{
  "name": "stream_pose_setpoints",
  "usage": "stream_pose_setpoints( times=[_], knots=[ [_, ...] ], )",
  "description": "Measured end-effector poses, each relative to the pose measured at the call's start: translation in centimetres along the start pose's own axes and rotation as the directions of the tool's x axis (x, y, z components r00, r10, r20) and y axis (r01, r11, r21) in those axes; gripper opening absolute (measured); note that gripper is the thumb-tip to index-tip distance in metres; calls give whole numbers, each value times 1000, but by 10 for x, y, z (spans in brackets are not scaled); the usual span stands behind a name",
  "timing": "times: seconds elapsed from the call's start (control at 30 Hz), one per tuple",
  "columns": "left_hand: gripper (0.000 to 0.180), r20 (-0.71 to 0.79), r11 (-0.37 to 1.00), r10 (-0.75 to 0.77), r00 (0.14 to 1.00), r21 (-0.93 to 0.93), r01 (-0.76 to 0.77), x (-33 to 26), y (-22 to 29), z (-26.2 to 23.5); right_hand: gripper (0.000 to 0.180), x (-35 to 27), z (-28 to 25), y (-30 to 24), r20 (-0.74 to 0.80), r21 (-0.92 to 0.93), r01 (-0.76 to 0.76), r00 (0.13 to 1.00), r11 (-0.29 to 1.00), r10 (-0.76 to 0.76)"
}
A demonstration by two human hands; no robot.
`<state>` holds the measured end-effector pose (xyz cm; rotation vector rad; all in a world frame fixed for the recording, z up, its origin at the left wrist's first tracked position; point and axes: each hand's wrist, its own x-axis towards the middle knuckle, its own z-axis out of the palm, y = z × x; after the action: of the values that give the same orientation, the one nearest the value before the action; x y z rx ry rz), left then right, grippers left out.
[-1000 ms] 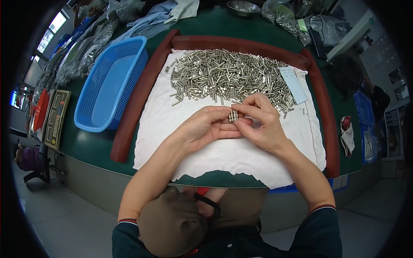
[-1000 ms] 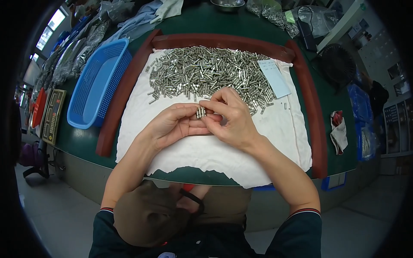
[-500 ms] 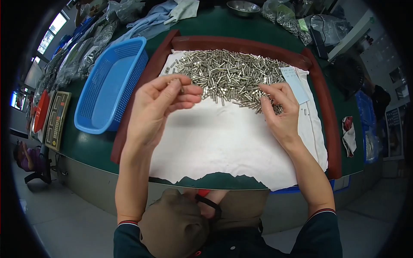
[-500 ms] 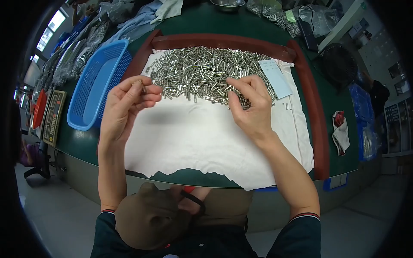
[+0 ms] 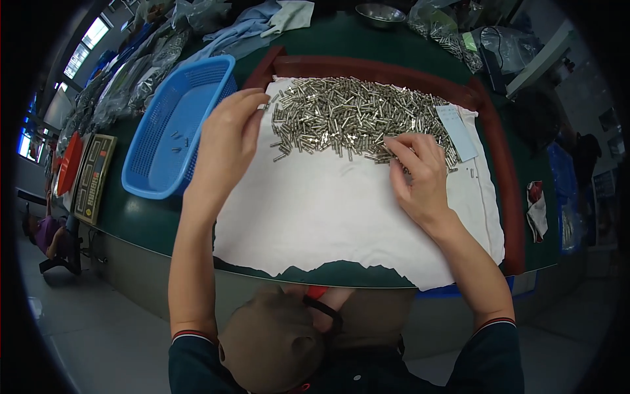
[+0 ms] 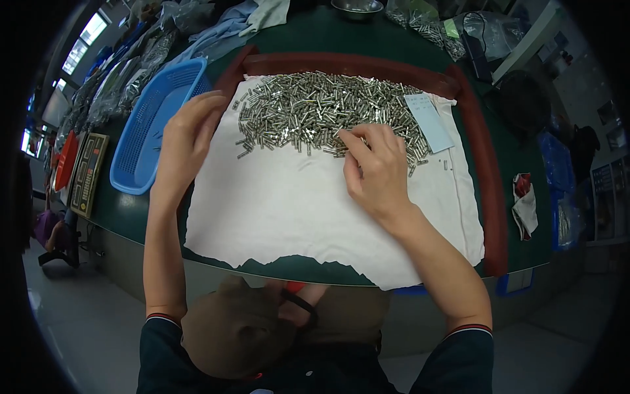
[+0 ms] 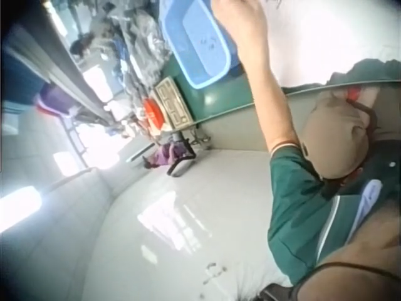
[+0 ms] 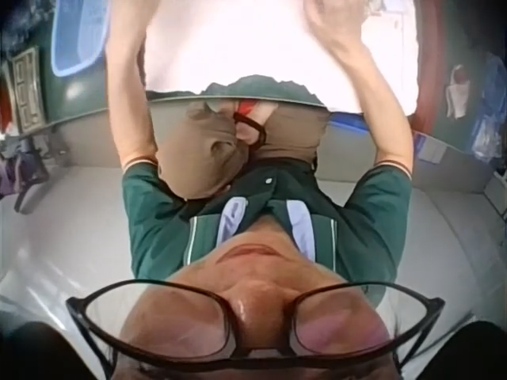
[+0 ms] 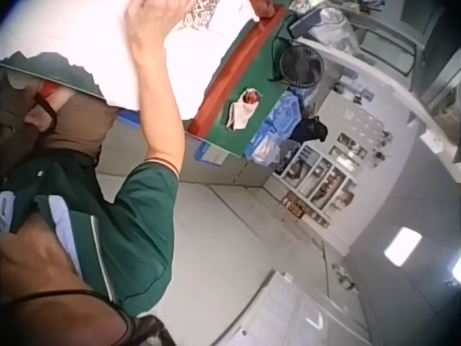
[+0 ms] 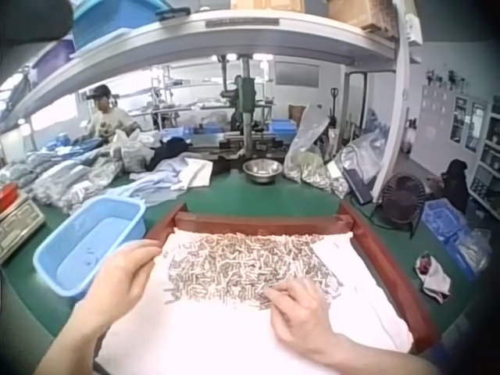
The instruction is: Picking up small metal pins from a pile and aligning them on a white cloth on a workbench.
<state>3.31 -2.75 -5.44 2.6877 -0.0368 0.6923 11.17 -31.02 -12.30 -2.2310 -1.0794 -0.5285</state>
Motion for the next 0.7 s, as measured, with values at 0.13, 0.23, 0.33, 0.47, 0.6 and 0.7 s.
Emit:
stream_pose_setpoints(
  times=[0.13, 0.23, 0.33, 0.47, 0.6, 0.7],
  knots=[
    [50, 208, 970, 241, 948, -19, -242, 5, 29, 77, 67, 1, 6, -10, 134, -264, -10, 990, 964, 46],
    [56, 260, 949, 301, 918, 9, -314, 12, 31, 107, 84, -1, 16, -8, 287, -267, -28, 952, 963, 107],
    [58, 339, 946, 315, 887, -33, -324, 3, 30, 111, 87, -3, 13, -11, 369, -261, 9, 925, 965, 91],
    [64, 447, 945, 319, 835, -80, -318, -24, 36, 91, 87, -12, 5, -19, 431, -215, 59, 901, 975, 40],
    [69, 537, 959, 273, 799, -82, -273, -53, 42, 61, 56, -16, -4, -40, 335, -137, 145, 938, 980, -92],
    [74, 606, 965, 248, 756, -82, -251, -66, 42, 48, 31, -13, -10, -40, 266, -44, 189, 949, 981, -171]
  ],
)
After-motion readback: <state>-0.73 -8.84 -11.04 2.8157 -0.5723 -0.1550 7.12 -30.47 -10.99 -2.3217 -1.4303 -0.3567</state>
